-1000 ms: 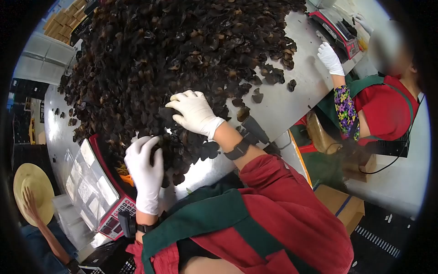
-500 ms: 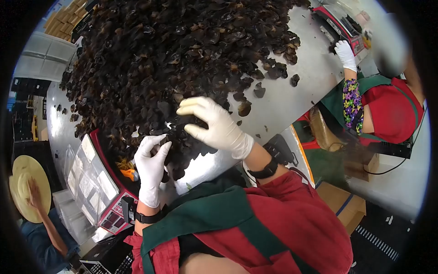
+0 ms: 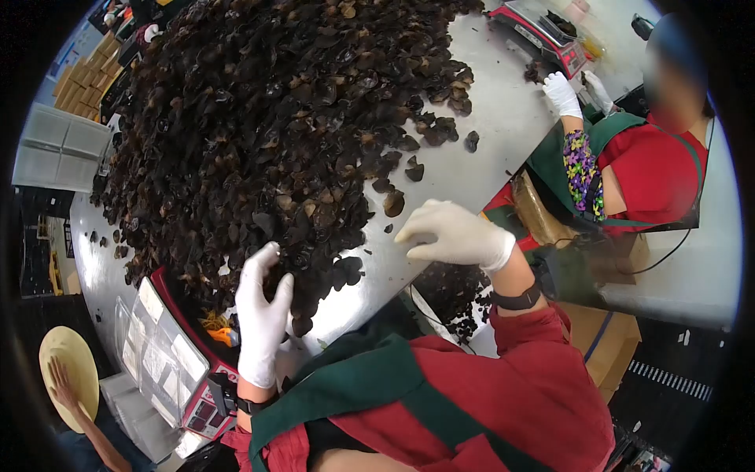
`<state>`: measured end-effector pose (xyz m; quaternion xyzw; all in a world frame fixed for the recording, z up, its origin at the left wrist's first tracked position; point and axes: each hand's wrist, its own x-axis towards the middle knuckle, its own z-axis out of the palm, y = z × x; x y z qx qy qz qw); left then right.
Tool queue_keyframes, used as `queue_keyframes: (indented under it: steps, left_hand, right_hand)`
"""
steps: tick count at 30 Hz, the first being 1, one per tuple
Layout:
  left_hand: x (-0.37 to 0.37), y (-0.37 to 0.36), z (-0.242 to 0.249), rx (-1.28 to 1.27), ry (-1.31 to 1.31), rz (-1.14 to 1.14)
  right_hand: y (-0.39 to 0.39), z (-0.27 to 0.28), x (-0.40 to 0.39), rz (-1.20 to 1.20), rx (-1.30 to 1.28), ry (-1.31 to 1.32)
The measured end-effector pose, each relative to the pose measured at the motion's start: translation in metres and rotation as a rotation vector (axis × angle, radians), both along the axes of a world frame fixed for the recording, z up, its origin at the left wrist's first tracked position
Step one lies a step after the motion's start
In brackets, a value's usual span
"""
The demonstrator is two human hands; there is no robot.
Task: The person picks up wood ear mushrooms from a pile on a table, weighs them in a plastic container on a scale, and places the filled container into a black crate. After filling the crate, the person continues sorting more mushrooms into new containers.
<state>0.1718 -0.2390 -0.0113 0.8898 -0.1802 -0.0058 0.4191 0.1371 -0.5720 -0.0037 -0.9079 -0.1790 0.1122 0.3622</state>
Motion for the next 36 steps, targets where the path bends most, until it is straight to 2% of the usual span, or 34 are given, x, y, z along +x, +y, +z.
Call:
queue_keyframes:
  steps: [1,3,5,6,7,9,11,13,15,17,20,24,29,32,36]
  left_hand:
    - [0.012,-0.003,0.005,0.047,-0.098,-0.006]
    - [0.041,-0.008,-0.003,0.177,-0.307,0.021]
    - [0.066,-0.013,-0.012,0.359,-0.396,0.081]
    - [0.075,-0.012,-0.023,0.482,-0.411,0.116]
    - [0.075,-0.009,-0.033,0.487,-0.419,0.124]
    - [0.073,0.0,-0.046,0.742,-0.268,0.156]
    - [0.064,0.008,-0.045,0.737,-0.173,0.128]
    - [0.054,0.006,-0.042,0.704,-0.185,0.115]
    - [0.043,0.004,-0.036,0.624,-0.184,0.124]
    - [0.036,0.008,-0.035,0.596,-0.217,0.116]
    - [0.032,0.008,-0.034,0.563,-0.196,0.132]
    - [0.025,0.011,-0.029,0.515,-0.146,0.118]
    - [0.018,0.016,-0.02,0.521,-0.146,0.1]
    - [0.023,0.017,-0.013,0.47,-0.152,0.13]
    - [0.027,0.017,-0.017,0.401,-0.15,0.145]
  right_hand:
    - [-0.007,0.002,0.001,-0.011,-0.079,-0.055]
    - [-0.001,0.003,0.023,-0.051,-0.082,-0.116]
    - [0.011,-0.009,0.06,-0.086,-0.061,-0.297]
    - [0.023,-0.006,0.08,-0.105,-0.048,-0.255]
    - [0.037,-0.007,0.099,-0.127,-0.034,-0.326]
    - [0.066,-0.015,0.145,-0.161,-0.03,-0.309]
    - [0.094,-0.018,0.182,-0.197,-0.122,-0.342]
    - [0.114,-0.052,0.219,-0.248,-0.192,-0.499]
    - [0.123,-0.071,0.231,-0.231,-0.371,-0.43]
    - [0.123,-0.081,0.228,-0.261,-0.279,-0.518]
    - [0.106,-0.088,0.212,-0.104,0.016,-0.301]
    - [0.087,-0.076,0.179,-0.014,0.109,-0.293]
    - [0.085,-0.057,0.162,-0.091,0.172,-0.347]
    - [0.09,-0.022,0.169,0.021,-0.086,-0.21]
    - [0.124,-0.014,0.21,-0.044,-0.104,-0.333]
